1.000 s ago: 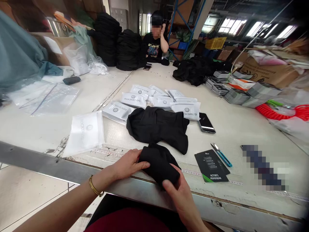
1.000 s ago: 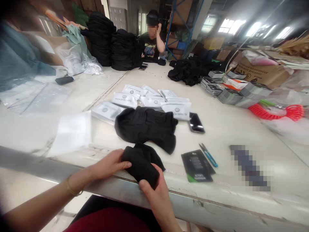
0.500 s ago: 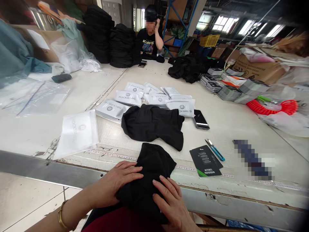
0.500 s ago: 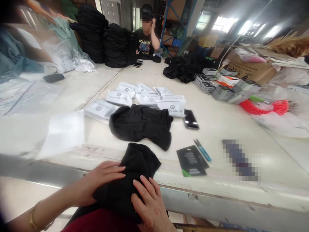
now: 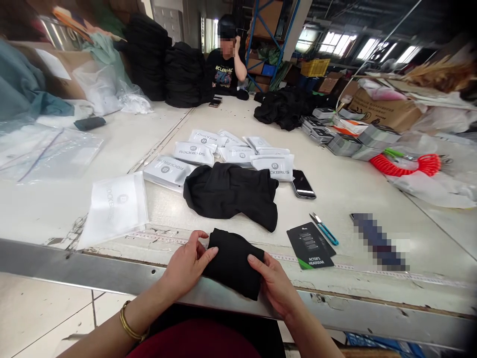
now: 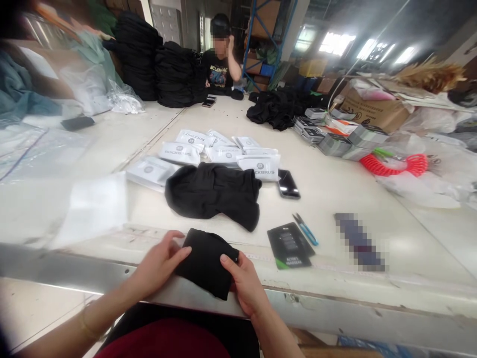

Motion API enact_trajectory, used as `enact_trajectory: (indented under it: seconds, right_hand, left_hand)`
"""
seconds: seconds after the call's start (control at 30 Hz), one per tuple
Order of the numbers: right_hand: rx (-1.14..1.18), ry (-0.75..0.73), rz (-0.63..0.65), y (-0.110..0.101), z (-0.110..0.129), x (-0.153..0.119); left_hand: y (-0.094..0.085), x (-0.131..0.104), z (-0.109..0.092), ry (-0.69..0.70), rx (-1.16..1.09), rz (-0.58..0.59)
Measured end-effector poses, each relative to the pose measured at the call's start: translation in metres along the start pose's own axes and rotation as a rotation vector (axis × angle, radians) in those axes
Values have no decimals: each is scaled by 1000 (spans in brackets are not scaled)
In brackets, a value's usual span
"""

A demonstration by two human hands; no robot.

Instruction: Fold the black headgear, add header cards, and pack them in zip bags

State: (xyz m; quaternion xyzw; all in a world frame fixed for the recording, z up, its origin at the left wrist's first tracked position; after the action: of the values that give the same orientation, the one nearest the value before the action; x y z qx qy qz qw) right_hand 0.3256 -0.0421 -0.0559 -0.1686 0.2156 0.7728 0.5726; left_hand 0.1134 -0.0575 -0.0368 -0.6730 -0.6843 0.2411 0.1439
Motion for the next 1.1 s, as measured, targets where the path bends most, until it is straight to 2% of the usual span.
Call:
enact_trajectory:
  seconds: [0.07, 0.1, 0.17, 0.23, 0.27, 0.37, 0.4, 0.47, 0.53, 0.63, 0.7, 0.8, 0.9, 0.97, 1.03, 1.1]
  right_hand:
    - [1, 24, -17, 0, -5, 3]
    - [1, 15, -28, 1, -7, 4]
    - [-17, -2, -32, 0, -7, 4]
    - [-141, -2, -47, -6, 0, 5]
    - [-266, -20, -95, -11, 6, 5]
    - [-755, -152, -309, -28, 29, 9]
    - [-872, -197, -316, -31, 35, 12]
    - [-981, -227, -208, -31, 44, 22]
    - [-990, -222, -89, -25, 46, 33]
    - [-992, -209, -67, -15, 45, 45]
    - [-991, -197, -58, -12, 42, 47]
    - [-982, -200, -44, -8, 37, 42]
    - [-825, -167, -11, -3, 28, 32]
    - [-657, -92, -7, 2, 22, 25]
    - [-508, -48, -24, 9, 17, 19]
    - [-369, -39, -36, 18, 11, 13]
  left_hand:
    - [3, 1, -5, 218, 109, -83]
    - [7, 2, -9, 338, 177, -74]
    - [16, 5, -16, 489, 305, 52]
    - [27, 11, -21, 497, 406, 172]
    - [32, 14, -22, 475, 444, 200]
    - [43, 20, -22, 418, 498, 207]
    - [45, 20, -21, 412, 503, 203]
    - [45, 19, -20, 410, 497, 189]
    - [44, 17, -18, 419, 473, 187]
    - [39, 20, -13, 462, 428, 202]
    - [33, 25, -7, 473, 421, 169]
    - [19, 34, 4, 424, 393, -11]
    - [7, 28, 13, 285, 207, -171]
    - [3, 14, 14, 97, -32, -178]
    - [3, -3, 12, -120, -323, -119]
    - [7, -18, 4, -270, -634, -44]
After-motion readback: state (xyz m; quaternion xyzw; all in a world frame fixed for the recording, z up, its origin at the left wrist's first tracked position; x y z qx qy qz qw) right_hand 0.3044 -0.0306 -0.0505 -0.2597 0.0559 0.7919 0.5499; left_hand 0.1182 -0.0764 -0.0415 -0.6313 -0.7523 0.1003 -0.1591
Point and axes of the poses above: each hand's wrist, its own x-axis towards the middle knuckle, its own y-axis out of the palm, z = x × y, the point moved 1 cm from there along x, towards the middle knuckle, and after that the axes turned 12 degrees about -x, right-handed, at the moved point
